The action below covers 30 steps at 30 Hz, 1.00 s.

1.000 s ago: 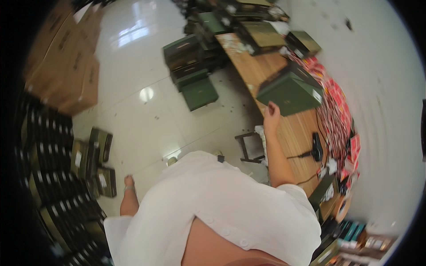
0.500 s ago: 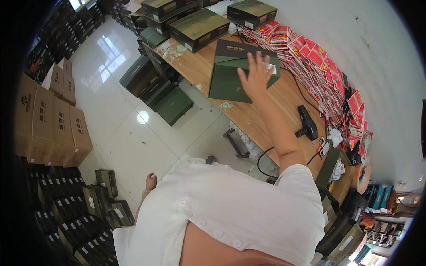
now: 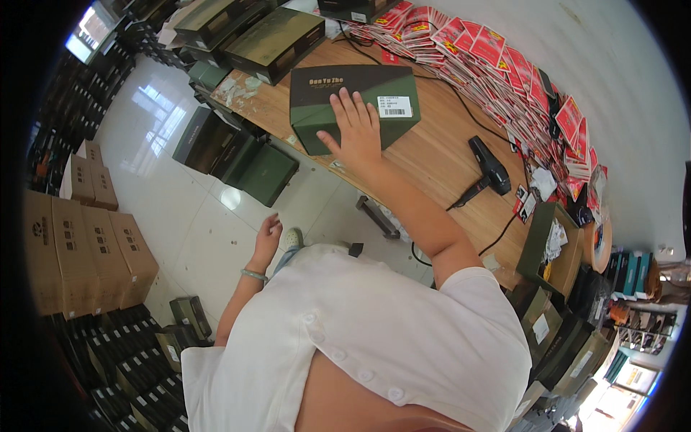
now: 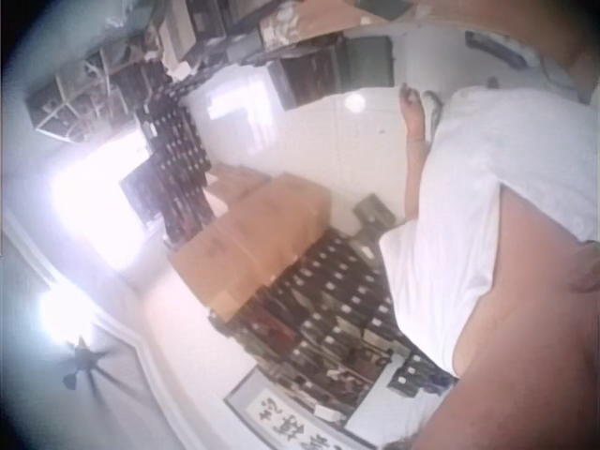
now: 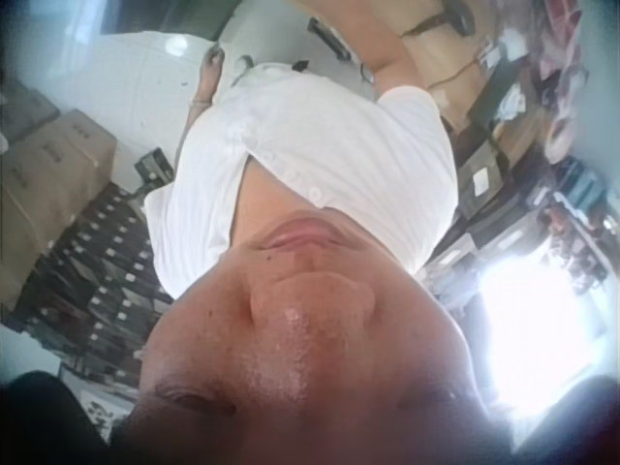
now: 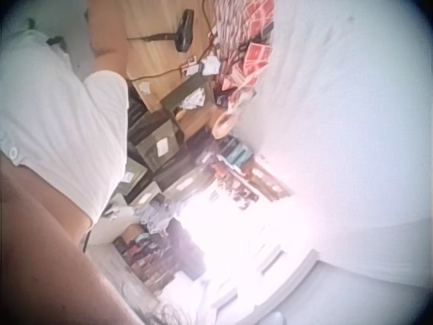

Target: The person packs items into green shoe boxes, places tissue paper and a red card inside, closes the boxes, and uses a handheld heat gun to apply heat to the labels. They then stack the finished boxes on the table.

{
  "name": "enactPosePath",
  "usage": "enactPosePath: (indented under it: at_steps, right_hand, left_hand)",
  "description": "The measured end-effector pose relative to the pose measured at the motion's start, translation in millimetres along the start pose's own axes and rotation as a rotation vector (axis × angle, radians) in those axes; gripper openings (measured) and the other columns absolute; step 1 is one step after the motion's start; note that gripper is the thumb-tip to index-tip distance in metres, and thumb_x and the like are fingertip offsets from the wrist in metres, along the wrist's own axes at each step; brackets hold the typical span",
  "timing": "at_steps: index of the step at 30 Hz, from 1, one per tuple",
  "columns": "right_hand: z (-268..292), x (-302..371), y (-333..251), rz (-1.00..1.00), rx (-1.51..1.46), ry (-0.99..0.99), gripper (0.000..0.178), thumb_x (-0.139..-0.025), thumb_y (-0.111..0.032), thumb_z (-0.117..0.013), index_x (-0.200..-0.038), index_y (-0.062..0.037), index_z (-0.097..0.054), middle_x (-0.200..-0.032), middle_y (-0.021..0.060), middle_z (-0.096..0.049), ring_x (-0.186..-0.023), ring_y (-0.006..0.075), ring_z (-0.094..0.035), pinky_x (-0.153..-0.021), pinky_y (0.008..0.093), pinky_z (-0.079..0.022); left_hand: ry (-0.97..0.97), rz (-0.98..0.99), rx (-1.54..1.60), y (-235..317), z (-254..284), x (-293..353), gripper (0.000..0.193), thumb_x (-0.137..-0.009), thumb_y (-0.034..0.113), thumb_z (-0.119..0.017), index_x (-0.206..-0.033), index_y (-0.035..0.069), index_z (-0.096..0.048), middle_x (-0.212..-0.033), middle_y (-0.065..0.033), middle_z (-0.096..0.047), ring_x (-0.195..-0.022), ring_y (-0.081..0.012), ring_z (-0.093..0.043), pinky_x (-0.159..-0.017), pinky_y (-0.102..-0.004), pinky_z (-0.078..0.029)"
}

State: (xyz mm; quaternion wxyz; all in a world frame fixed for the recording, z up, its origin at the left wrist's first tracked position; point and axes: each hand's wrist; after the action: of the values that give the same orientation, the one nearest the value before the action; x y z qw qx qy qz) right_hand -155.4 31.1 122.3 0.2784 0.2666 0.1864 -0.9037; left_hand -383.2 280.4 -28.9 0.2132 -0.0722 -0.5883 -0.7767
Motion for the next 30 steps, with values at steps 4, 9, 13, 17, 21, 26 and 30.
enactPosePath:
  at_steps: [4, 9, 13, 17, 21, 26, 30]
  right_hand:
    - [16.4, 20.8, -7.6, -0.017, -0.037, -0.035, 0.076, -0.091, -0.053, -0.054, -0.15, -0.0095, -0.032, -0.157, 0.0113, -0.028, -0.143, 0.0324, -0.028, -0.116, 0.0492, -0.02]
    - [26.3, 24.9, -15.1, -0.033, -0.043, -0.107, 0.075, -0.091, -0.05, -0.055, -0.15, -0.0097, -0.032, -0.158, 0.0104, -0.027, -0.144, 0.031, -0.026, -0.117, 0.0472, -0.019]
    - [32.8, 27.7, -13.0, -0.004, -0.072, -0.142, 0.074, -0.092, -0.047, -0.055, -0.15, -0.0087, -0.031, -0.157, 0.0117, -0.028, -0.144, 0.0308, -0.026, -0.117, 0.0461, -0.019]
    - [42.5, 36.7, 14.6, -0.132, -0.075, -0.018, 0.069, -0.094, -0.042, -0.055, -0.149, -0.0064, -0.034, -0.155, 0.017, -0.03, -0.14, 0.0314, -0.033, -0.115, 0.0444, -0.023]
    - [63.1, 35.3, 42.2, -0.576, -0.319, 0.219, 0.058, -0.097, -0.034, -0.056, -0.143, -0.0019, -0.042, -0.138, 0.0198, -0.047, -0.122, 0.0269, -0.05, -0.104, 0.0397, -0.038]
    - [62.2, 35.2, 99.7, -0.921, -0.919, 0.16, 0.042, -0.093, -0.028, -0.066, -0.12, 0.0045, -0.06, -0.103, 0.011, -0.066, -0.094, 0.0159, -0.06, -0.083, 0.0297, -0.048]
    - [63.0, 32.9, 118.2, -0.98, -0.939, 0.139, 0.037, -0.088, -0.026, -0.072, -0.105, 0.0065, -0.067, -0.093, 0.0104, -0.07, -0.085, 0.0133, -0.064, -0.075, 0.0267, -0.05]
  left_hand:
    - [0.187, -0.724, -0.282, 141.7, -4.9, -18.0, 0.046, -0.092, 0.007, -0.059, -0.137, 0.003, -0.047, -0.136, -0.016, -0.053, -0.128, -0.0287, -0.049, -0.107, -0.0368, -0.038]
    - [0.156, -1.074, -0.898, 285.4, -4.0, -61.4, 0.094, -0.073, 0.045, -0.077, -0.15, 0.013, -0.032, -0.151, -0.0249, -0.029, -0.142, -0.0433, -0.023, -0.115, -0.0573, -0.018]
    - [0.031, -1.012, -1.254, 314.5, -13.6, -110.4, 0.127, -0.055, 0.058, -0.083, -0.155, 0.02, -0.016, -0.152, -0.0305, -0.019, -0.143, -0.0476, -0.014, -0.113, -0.0653, -0.012]
    - [-0.113, -0.873, -1.263, 323.8, -27.8, -125.2, 0.133, -0.049, 0.055, -0.084, -0.156, 0.025, -0.011, -0.148, -0.0325, -0.021, -0.14, -0.0504, -0.016, -0.113, -0.0653, -0.013]
    - [-0.135, -0.883, -1.196, 316.0, -21.7, -122.2, 0.127, -0.052, 0.05, -0.084, -0.156, 0.026, -0.014, -0.147, -0.0314, -0.021, -0.138, -0.0508, -0.017, -0.112, -0.0636, -0.017]
    - [-0.12, -0.924, -1.135, 313.0, -24.0, -119.3, 0.125, -0.053, 0.047, -0.084, -0.155, 0.027, -0.015, -0.147, -0.0312, -0.021, -0.137, -0.0513, -0.019, -0.11, -0.0622, -0.023]
    - [-0.123, -0.909, -1.142, 310.9, -25.1, -115.9, 0.125, -0.052, 0.047, -0.085, -0.155, 0.027, -0.017, -0.147, -0.0316, -0.021, -0.136, -0.0518, -0.019, -0.109, -0.0616, -0.026]
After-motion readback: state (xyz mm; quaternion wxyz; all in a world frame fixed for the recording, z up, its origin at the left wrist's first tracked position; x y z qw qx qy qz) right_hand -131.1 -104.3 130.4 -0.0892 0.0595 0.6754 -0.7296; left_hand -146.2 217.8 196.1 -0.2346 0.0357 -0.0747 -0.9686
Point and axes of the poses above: each hand's wrist, its own x-axis away from the middle knuckle, its own z-axis out of the back of the hand, y = z × x
